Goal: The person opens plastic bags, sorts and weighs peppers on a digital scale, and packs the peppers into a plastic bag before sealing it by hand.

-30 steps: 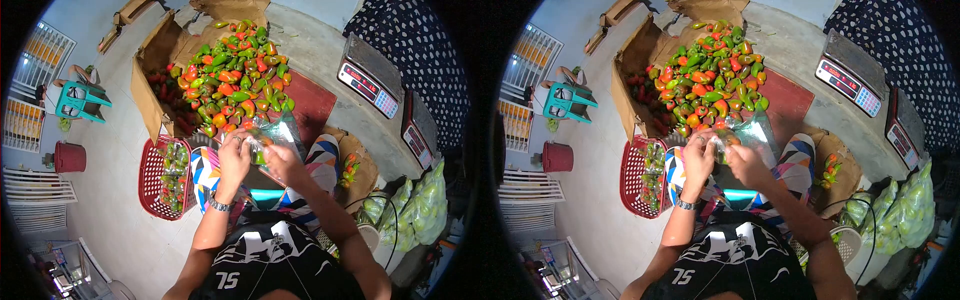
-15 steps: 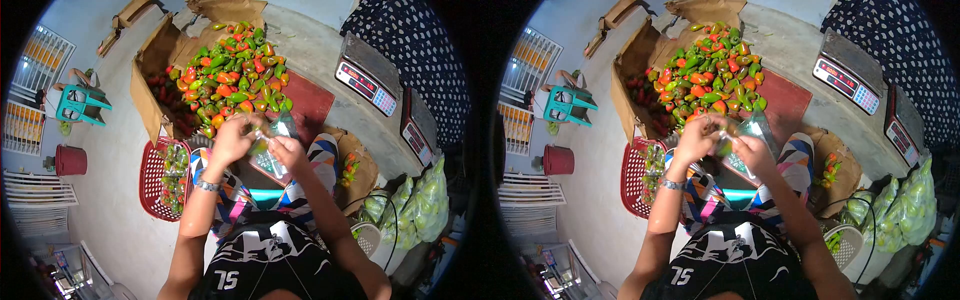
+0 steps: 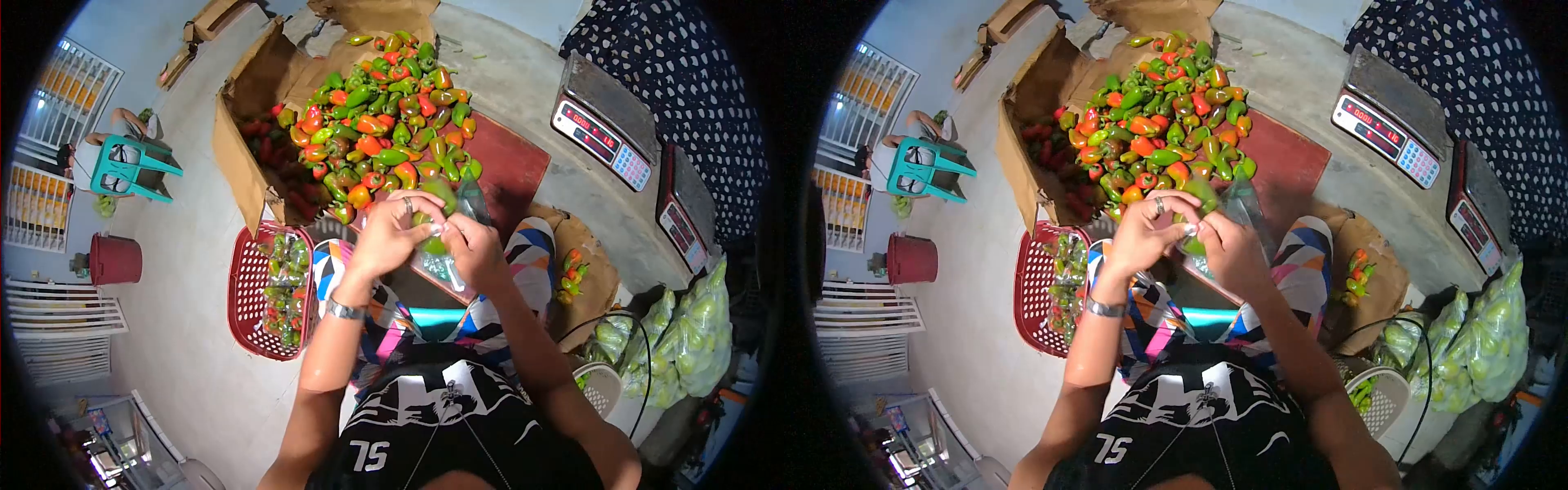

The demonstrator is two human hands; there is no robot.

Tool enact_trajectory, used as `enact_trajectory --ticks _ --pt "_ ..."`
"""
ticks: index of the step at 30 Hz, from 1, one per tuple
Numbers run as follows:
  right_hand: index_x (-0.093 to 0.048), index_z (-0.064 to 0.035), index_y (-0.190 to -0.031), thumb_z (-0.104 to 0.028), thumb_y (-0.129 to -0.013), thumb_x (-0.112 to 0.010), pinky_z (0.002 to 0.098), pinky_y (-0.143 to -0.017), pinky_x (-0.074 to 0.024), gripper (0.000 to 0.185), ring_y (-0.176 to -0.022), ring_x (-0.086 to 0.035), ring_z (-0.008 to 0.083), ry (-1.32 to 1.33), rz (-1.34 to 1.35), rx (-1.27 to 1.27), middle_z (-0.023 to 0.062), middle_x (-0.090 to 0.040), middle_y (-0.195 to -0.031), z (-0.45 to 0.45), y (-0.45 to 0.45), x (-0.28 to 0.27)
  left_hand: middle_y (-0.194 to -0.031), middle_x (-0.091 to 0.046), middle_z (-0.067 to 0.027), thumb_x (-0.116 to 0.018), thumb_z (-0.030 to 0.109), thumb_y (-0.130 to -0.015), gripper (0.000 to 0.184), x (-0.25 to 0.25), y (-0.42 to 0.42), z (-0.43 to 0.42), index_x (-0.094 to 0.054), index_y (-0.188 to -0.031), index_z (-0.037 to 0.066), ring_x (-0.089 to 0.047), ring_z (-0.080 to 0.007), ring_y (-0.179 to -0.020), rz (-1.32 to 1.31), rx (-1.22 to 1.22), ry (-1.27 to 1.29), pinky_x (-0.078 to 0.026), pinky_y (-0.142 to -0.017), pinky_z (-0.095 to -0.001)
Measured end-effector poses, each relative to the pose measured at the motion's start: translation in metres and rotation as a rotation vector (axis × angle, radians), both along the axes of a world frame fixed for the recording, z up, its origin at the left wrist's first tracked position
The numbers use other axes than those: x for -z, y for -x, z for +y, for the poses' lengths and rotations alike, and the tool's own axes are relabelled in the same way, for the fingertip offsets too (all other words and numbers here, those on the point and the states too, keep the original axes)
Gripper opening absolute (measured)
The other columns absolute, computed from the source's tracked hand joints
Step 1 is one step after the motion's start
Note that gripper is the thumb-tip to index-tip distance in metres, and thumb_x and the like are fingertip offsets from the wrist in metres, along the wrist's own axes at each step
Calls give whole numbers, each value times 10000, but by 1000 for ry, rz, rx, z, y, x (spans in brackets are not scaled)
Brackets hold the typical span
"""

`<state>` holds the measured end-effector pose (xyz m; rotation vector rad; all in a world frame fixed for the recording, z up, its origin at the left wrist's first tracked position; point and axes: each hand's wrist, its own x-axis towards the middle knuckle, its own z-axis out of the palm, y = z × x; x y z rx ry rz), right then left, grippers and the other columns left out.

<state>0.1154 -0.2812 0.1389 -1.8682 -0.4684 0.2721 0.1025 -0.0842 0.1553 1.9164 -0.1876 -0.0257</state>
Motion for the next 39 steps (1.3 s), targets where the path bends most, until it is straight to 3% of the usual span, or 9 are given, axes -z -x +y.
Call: enact_trajectory --ticks 3,8,14,20,24,27,31,34,39 --pt "-611 9 -916 -164 -1029 -558 472 -645 -486 213 -771 -671 464 -84 -37 188 248 -649 -768 10 7 -13 -1235 -713 -103 -701 -64 -922 137 7 3 -18 -766 -1023 0 -639 -222 -1190 6 -142 273 -470 -1079 -357" --pt "-631 12 -905 -202 -1055 -530 451 -655 -493 280 -731 -677 392 -21 -102 132 206 -651 -761 3 13 -11 -1287 -700 -117 -691 -47 -942 155 18 14 -14 -773 -1064 1 -638 -229 -1201 168 -39 514 -472 -1079 -366" --pt "-664 -23 -954 -229 -1039 -569 415 -650 -503 242 -668 -653 306 -101 520 -96 140 -637 -737 -18 8 -11 -1272 -687 -94 -706 -34 -892 132 2 23 -13 -739 -1016 -3 -612 -231 -1230 -87 -22 18 -439 -1090 -392" --pt "-676 -57 -1177 -94 -891 -709 416 -749 -555 290 -856 -643 303 222 -725 -88 120 -664 -1017 -14 13 -41 -1230 -663 -101 -689 -5 -839 144 16 31 -12 -724 -977 14 -634 -283 -1178 -60 -86 90 -468 -1031 -392" --pt "-709 -89 -1126 -172 -912 -725 406 -724 -561 230 -869 -677 299 331 -802 -228 64 -687 -934 -26 -2 -10 -1227 -660 -110 -719 12 -843 144 6 35 -16 -753 -982 25 -623 -298 -1189 -52 -149 12 -481 -1007 -392" --pt "-721 -66 -1022 -178 -958 -695 377 -645 -529 132 -674 -634 233 96 -491 -37 37 -677 -827 -12 1 5 -1247 -673 -104 -780 27 -815 171 4 44 -20 -792 -984 48 -608 -316 -1200 -154 -248 -119 -497 -1007 -410" --pt "-703 -42 -940 -248 -1034 -620 239 -546 -376 241 -596 -471 41 -142 763 -223 -25 -605 -760 -20 -12 -17 -1306 -664 -105 -774 -6 -782 235 8 46 -16 -798 -1002 70 -572 -333 -1256 -378 -171 -156 -491 -1049 -441" --pt "-688 -39 -904 -303 -1051 -612 205 -506 -310 311 -569 -436 19 -260 920 -328 -49 -544 -703 -27 -15 -18 -1303 -649 -115 -745 -28 -775 228 3 45 -15 -773 -988 47 -573 -332 -1252 -396 -137 -138 -492 -1044 -436" --pt "-716 -31 -957 -243 -1001 -674 268 -604 -447 220 -650 -558 103 -173 591 -195 -21 -592 -749 -23 -8 -11 -1297 -604 -134 -726 -22 -777 166 15 43 -18 -722 -938 16 -580 -332 -1209 -333 -151 -109 -471 -1048 -433"
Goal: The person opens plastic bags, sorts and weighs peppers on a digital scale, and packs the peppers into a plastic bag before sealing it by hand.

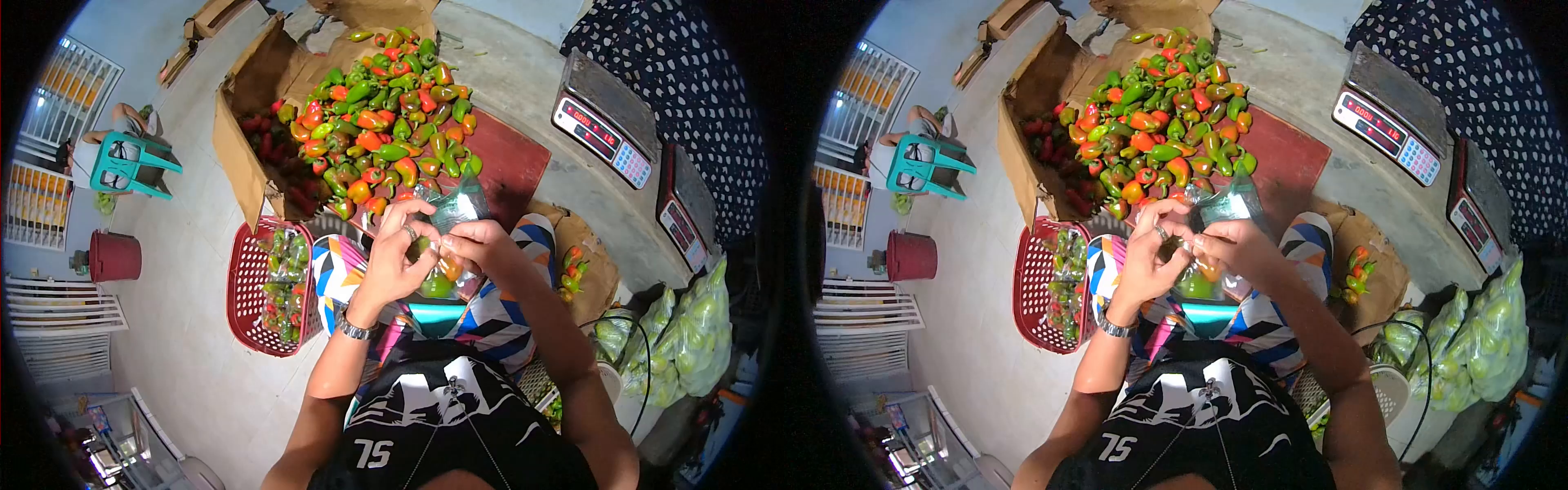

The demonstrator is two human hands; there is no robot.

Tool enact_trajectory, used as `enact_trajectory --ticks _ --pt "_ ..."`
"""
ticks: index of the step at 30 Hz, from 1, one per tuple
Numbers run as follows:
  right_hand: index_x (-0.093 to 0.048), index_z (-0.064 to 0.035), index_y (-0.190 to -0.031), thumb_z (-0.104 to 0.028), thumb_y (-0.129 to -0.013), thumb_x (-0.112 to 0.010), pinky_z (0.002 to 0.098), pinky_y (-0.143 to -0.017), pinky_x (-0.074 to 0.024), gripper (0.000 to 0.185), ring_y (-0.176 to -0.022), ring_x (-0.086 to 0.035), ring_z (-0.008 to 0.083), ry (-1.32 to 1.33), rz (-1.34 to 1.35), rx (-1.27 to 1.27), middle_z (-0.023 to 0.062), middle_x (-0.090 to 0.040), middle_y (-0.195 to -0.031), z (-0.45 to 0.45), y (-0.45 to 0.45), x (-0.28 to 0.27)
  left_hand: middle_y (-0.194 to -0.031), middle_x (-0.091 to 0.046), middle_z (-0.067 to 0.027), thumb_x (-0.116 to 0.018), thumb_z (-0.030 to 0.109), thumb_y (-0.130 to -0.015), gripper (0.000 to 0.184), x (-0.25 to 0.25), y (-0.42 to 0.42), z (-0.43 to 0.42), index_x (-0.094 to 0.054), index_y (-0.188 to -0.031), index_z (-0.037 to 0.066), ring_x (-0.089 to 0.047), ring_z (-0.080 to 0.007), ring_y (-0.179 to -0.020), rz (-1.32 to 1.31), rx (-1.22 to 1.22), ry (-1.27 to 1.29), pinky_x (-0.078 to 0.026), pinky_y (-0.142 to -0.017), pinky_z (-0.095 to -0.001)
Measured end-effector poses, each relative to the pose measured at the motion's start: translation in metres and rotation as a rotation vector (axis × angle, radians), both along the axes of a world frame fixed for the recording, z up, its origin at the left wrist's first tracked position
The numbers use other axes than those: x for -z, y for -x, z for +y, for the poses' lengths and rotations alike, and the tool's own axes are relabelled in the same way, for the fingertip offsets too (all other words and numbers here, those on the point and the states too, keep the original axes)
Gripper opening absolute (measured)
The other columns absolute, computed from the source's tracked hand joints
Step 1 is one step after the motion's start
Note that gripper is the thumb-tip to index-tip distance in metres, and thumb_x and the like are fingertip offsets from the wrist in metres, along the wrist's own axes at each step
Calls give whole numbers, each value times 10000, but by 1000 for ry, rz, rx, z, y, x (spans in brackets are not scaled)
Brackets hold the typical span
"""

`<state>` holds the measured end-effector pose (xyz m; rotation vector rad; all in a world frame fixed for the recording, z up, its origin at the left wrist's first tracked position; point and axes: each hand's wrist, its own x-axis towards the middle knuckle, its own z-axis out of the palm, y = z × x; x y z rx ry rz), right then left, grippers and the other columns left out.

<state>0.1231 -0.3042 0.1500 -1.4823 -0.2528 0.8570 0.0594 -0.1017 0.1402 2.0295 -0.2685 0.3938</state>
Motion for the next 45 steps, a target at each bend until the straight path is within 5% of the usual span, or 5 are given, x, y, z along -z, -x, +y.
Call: enact_trajectory --ticks 5,11,25,35,45 --pt "-732 -64 -992 -156 -826 -812 377 -698 -543 205 -751 -666 271 275 -896 318 73 -667 -844 16 33 12 -1233 -588 -135 -743 9 -819 113 20 1 -19 -719 -928 22 -580 -291 -1195 82 -259 163 -455 -1043 -399" --pt "-740 -51 -994 -66 -752 -824 407 -780 -560 256 -883 -680 304 224 -1017 530 99 -689 -950 36 41 59 -1226 -599 -99 -750 -8 -842 115 65 4 -39 -763 -950 32 -575 -240 -1191 196 -415 496 -447 -1027 -343" --pt "-756 -69 -988 -71 -770 -808 384 -793 -565 224 -907 -702 290 231 -834 509 91 -696 -960 21 32 89 -1343 -605 -98 -708 -15 -922 130 71 6 -39 -758 -1041 -1 -607 -188 -1203 433 -268 464 -521 -930 -286" --pt "-716 -60 -1129 -52 -856 -767 370 -768 -573 278 -934 -716 287 163 -801 341 116 -718 -1011 10 21 82 -1039 -695 -14 -682 35 -980 119 82 6 -27 -730 -1086 12 -594 -75 -874 503 -261 297 -488 -782 -243" --pt "-721 -26 -976 -125 -934 -696 392 -732 -551 111 -813 -710 278 275 -663 195 156 -706 -913 9 13 69 -1121 -737 -87 -745 18 -901 147 69 12 -22 -763 -1045 32 -638 -239 -1087 266 -219 137 -482 -965 -349"
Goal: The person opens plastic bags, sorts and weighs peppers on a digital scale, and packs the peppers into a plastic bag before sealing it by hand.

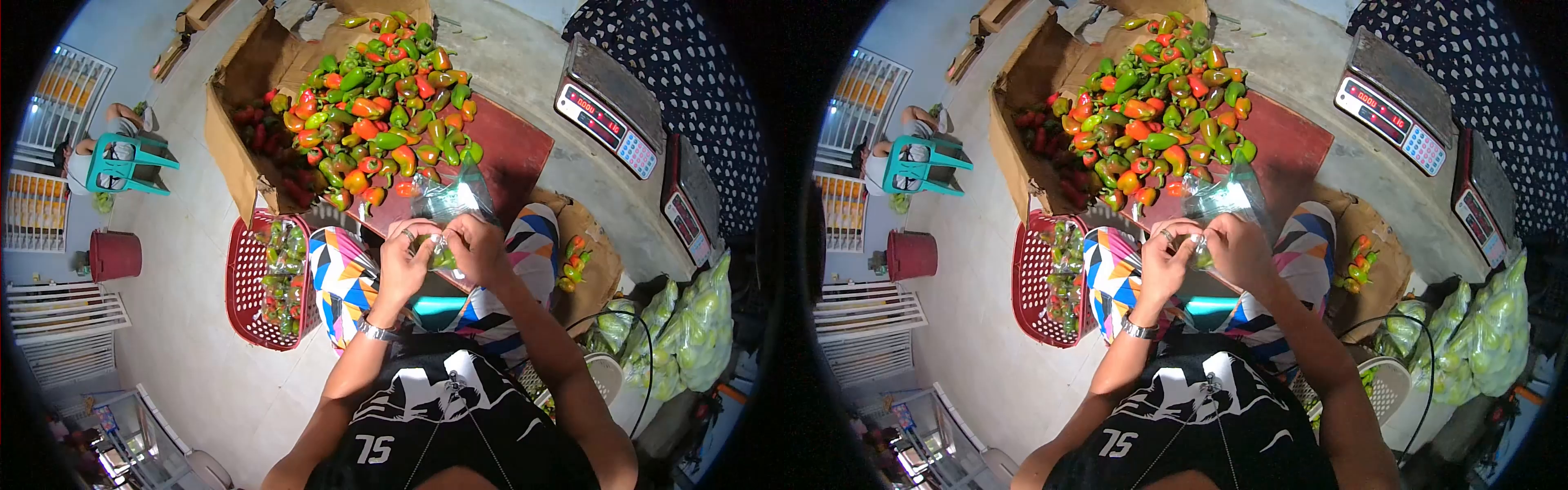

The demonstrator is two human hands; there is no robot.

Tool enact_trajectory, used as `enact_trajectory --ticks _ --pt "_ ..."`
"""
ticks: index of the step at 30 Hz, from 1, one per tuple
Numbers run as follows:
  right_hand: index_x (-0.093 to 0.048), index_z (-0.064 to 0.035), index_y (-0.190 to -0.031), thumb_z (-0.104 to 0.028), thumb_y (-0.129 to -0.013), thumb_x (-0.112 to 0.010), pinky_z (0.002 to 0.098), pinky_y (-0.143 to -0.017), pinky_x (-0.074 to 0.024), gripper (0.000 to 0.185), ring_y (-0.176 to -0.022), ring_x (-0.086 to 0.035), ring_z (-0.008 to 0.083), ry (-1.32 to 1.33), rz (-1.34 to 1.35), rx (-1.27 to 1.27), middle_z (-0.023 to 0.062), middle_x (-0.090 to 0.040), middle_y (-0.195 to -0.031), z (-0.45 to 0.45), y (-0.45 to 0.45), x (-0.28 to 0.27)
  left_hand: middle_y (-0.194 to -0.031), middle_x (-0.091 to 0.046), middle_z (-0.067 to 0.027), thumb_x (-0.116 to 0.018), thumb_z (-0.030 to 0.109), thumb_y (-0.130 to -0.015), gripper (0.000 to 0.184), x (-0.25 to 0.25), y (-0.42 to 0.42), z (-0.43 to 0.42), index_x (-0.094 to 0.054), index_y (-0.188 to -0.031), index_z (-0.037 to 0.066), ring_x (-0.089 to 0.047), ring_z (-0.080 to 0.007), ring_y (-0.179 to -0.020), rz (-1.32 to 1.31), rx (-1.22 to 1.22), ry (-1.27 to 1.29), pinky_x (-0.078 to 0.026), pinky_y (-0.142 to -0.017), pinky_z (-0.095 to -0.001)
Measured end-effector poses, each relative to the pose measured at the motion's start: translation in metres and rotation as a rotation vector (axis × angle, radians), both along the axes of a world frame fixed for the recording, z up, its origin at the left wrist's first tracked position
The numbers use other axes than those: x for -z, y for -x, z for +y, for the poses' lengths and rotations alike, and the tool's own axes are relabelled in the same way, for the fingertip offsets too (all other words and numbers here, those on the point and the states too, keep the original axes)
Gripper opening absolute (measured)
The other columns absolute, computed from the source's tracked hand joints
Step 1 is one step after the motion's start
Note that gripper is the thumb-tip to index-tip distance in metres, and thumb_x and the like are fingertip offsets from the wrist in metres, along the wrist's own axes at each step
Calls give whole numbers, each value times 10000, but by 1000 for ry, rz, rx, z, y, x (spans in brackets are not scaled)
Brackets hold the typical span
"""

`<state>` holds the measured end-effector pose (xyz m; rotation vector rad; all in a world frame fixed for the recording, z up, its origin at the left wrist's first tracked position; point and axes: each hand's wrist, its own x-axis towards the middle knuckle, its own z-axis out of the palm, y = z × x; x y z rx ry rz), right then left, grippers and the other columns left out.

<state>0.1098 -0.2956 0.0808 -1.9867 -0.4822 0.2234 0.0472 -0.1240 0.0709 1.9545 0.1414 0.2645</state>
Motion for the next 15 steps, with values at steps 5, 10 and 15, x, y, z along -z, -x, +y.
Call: enact_trajectory --ticks 5,10,15 --pt "-656 -19 -899 -143 -951 -673 334 -613 -495 135 -671 -624 168 -379 705 -71 52 -628 -781 -4 4 4 -1168 -738 -76 -761 10 -856 166 -2 3 4 -792 -1010 65 -621 -275 -1143 -175 57 -106 -462 -1024 -391" --pt "-633 -48 -957 -168 -999 -598 273 -547 -424 132 -626 -545 98 -625 1189 -114 10 -574 -768 -23 5 11 -1249 -680 -81 -779 -7 -810 225 -13 6 17 -794 -1015 84 -599 -296 -1189 -193 153 -145 -451 -1049 -407" --pt "-653 -65 -1088 -96 -926 -671 364 -708 -527 166 -771 -612 244 -25 -284 3 54 -666 -965 -12 20 -26 -1234 -643 -89 -791 -24 -801 221 -10 9 32 -784 -1006 60 -592 -275 -1197 -66 145 183 -438 -1055 -382"
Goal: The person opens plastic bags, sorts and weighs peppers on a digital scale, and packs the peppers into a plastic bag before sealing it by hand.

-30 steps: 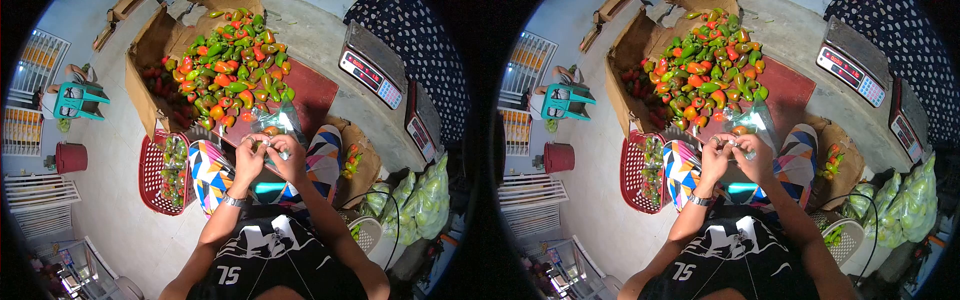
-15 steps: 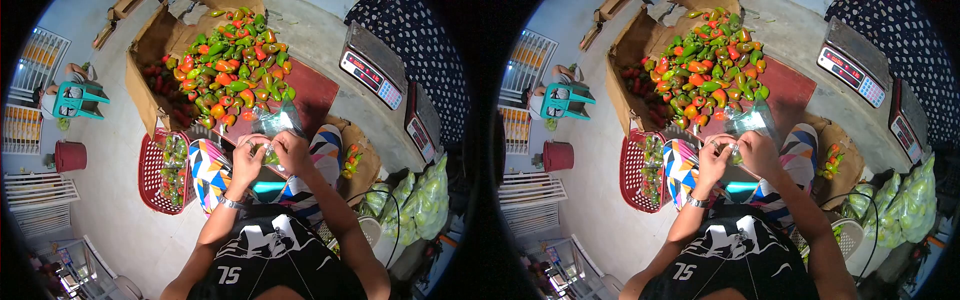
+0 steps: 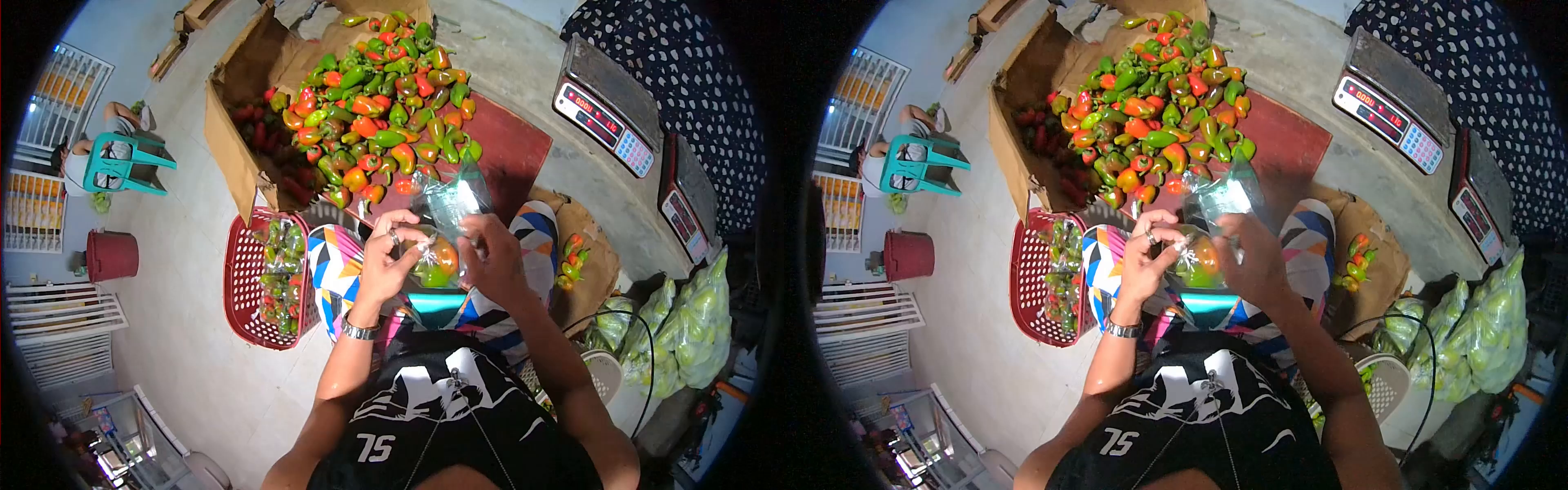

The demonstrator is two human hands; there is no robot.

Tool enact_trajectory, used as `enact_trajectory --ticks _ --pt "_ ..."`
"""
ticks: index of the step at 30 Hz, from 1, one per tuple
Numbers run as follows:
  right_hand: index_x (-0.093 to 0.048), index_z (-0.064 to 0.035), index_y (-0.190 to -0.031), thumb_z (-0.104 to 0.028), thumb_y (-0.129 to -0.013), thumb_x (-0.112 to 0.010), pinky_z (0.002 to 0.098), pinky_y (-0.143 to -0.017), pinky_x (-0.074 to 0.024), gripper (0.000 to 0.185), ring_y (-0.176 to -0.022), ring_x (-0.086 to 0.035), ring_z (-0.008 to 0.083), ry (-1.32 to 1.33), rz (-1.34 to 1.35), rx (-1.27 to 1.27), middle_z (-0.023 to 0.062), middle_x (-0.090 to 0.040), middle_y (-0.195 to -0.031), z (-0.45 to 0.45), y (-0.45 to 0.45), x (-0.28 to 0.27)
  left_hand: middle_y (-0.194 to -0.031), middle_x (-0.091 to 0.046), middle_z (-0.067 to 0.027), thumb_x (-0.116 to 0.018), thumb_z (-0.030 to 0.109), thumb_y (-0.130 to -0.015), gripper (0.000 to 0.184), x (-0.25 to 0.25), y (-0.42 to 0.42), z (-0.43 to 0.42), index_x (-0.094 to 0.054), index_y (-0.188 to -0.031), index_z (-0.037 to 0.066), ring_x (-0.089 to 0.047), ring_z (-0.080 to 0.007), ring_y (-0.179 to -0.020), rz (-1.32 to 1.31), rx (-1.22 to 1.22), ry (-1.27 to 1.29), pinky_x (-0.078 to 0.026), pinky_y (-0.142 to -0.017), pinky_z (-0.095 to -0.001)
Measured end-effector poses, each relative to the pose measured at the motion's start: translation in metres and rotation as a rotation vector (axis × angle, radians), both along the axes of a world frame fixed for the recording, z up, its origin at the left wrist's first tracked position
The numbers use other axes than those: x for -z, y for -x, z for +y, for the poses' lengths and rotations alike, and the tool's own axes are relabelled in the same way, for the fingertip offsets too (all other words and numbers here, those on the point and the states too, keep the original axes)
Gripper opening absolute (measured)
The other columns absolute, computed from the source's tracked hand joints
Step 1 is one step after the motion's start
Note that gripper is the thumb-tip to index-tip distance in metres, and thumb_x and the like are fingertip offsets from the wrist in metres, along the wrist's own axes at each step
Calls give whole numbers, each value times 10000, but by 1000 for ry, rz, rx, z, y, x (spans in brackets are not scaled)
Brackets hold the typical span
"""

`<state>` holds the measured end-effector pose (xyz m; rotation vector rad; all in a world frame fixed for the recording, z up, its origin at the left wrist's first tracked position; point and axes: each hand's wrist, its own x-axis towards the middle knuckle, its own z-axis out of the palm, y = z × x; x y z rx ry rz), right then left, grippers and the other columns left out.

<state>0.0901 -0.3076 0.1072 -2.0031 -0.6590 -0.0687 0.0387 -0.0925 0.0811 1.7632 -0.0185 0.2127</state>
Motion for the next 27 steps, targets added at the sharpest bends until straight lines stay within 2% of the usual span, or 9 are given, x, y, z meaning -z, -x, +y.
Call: enact_trajectory --ticks 6,10,12,15,16,18,21,24,27 --pt "-664 -99 -1344 -59 -809 -680 365 -910 -544 537 -1060 -628 240 241 -418 -440 39 -681 -1256 7 -15 -19 -1218 -622 -88 -699 -72 -749 215 -7 -5 3 -726 -947 7 -593 -253 -1181 22 127 104 -438 -1027 -354" --pt "-704 -63 -1236 -68 -821 -699 342 -885 -549 415 -1008 -647 237 222 -393 -480 41 -712 -1171 5 -27 -13 -1237 -640 -94 -715 -48 -803 184 -7 -6 12 -754 -969 21 -608 -246 -1172 92 165 239 -449 -1017 -345" --pt "-725 -43 -1154 -63 -834 -715 325 -858 -551 322 -968 -661 224 145 -367 -397 53 -726 -1097 15 -27 -11 -1281 -645 -100 -739 -46 -824 183 -16 -6 7 -772 -990 23 -589 -244 -1219 63 86 66 -438 -1054 -363" --pt "-727 -27 -1037 -53 -907 -701 310 -830 -549 135 -927 -675 195 -209 952 -167 71 -727 -994 22 -18 -31 -1323 -666 -107 -782 4 -864 184 -12 1 -2 -800 -1040 53 -598 -250 -1242 -3 -11 6 -452 -1064 -388" --pt "-704 -16 -1000 -74 -964 -677 310 -808 -538 73 -927 -665 155 -312 1089 -251 80 -686 -1018 17 -25 -22 -1314 -674 -103 -788 13 -857 189 -7 2 -7 -804 -1038 66 -611 -259 -1224 -39 -39 25 -458 -1054 -388" --pt "-693 -12 -999 -89 -978 -673 296 -808 -536 82 -925 -662 158 -357 844 -351 81 -654 -1039 10 -25 -1 -1302 -681 -98 -787 13 -850 208 -11 3 -15 -807 -1045 84 -617 -264 -1205 -111 -62 54 -464 -1045 -399" --pt "-677 -16 -1079 -97 -971 -683 280 -814 -532 136 -927 -668 168 -564 993 -391 70 -607 -1069 10 -18 13 -1290 -670 -101 -771 7 -840 190 -18 0 -14 -798 -1019 65 -607 -260 -1206 -186 -29 -56 -461 -1046 -390" --pt "-672 -28 -1131 -106 -968 -693 301 -816 -534 182 -933 -669 170 -349 935 -319 68 -626 -1084 4 -19 -6 -1275 -638 -106 -734 -5 -826 174 -18 0 -11 -780 -987 39 -596 -254 -1211 -128 -22 -55 -450 -1045 -371" --pt "-672 -27 -1164 -73 -942 -703 344 -817 -550 229 -917 -680 215 -189 212 -246 76 -664 -1047 5 -12 -28 -1264 -604 -105 -697 -17 -810 172 -12 -2 -8 -761 -966 19 -587 -249 -1216 4 -1 79 -442 -1039 -350"
